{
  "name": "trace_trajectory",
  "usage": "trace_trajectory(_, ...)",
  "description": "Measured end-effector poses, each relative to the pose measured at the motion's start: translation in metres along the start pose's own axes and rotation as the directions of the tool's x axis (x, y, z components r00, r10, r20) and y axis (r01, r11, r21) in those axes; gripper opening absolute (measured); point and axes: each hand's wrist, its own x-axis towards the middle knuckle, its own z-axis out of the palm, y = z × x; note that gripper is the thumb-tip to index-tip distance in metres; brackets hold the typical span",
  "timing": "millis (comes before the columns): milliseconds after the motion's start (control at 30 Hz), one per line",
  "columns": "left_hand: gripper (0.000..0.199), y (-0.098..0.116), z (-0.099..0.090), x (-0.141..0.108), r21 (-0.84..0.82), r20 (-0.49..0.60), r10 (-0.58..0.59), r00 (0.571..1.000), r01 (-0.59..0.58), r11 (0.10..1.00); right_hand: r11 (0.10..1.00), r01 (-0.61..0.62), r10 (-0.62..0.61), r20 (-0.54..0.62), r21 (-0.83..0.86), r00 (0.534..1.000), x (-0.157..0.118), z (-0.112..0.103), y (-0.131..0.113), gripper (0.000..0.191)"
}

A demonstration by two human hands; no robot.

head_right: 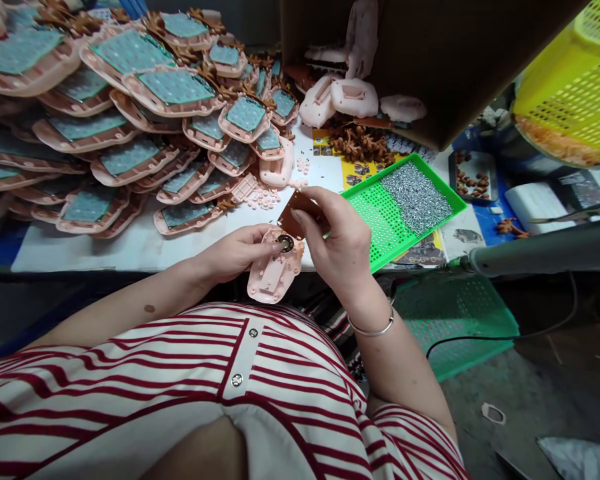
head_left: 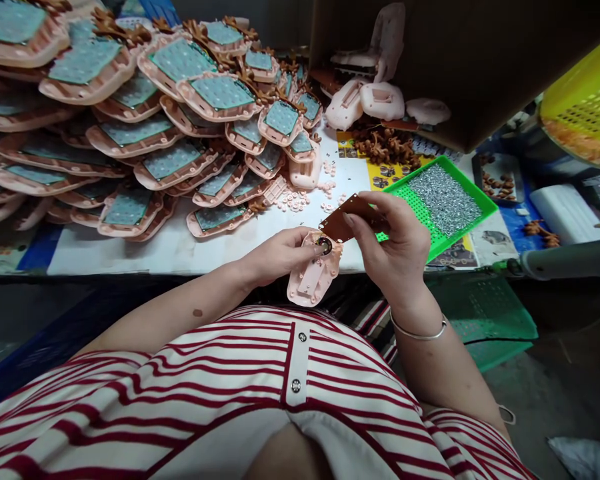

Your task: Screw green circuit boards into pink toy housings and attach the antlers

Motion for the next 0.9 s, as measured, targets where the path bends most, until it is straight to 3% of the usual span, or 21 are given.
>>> trace_trajectory(233,0.036,0.005,0.000,-0.001,0.076,0.049,0.028,0.998,-0.032,0.997,0.946,0.318,-0.316,0.034,-0.059,0.948,-0.001,-0.003,-0.002,0.028)
trace_trajectory(333,0.032,0.006,0.000,-0.002,0.069,0.044,0.035,0.998,-0.038,0.997,0.929,0.369,-0.365,0.081,-0.033,0.927,-0.001,-0.003,-0.001,0.028)
trace_trajectory(400,0.028,0.005,0.000,-0.003,0.055,0.031,0.020,0.999,-0.021,0.998,0.950,0.311,-0.309,0.053,-0.040,0.950,-0.004,-0.002,0.002,0.030)
trace_trajectory(500,0.023,0.003,0.000,-0.003,0.026,0.027,0.011,1.000,-0.012,1.000,0.990,0.133,-0.137,-0.094,-0.045,0.986,-0.010,0.001,0.011,0.032)
trace_trajectory(633,0.028,0.000,-0.001,-0.002,0.008,0.025,0.001,1.000,-0.001,1.000,1.000,-0.016,0.012,-0.185,-0.019,0.983,-0.014,0.006,0.021,0.028)
trace_trajectory(767,0.030,0.000,0.002,-0.002,0.079,0.005,0.005,1.000,-0.006,0.997,0.996,-0.051,0.036,-0.187,-0.078,0.982,-0.013,0.010,0.017,0.023)
trace_trajectory(900,0.032,0.001,0.004,-0.004,0.072,-0.008,0.016,1.000,-0.016,0.997,0.994,0.018,-0.031,-0.121,-0.112,0.992,-0.012,0.014,0.007,0.024)
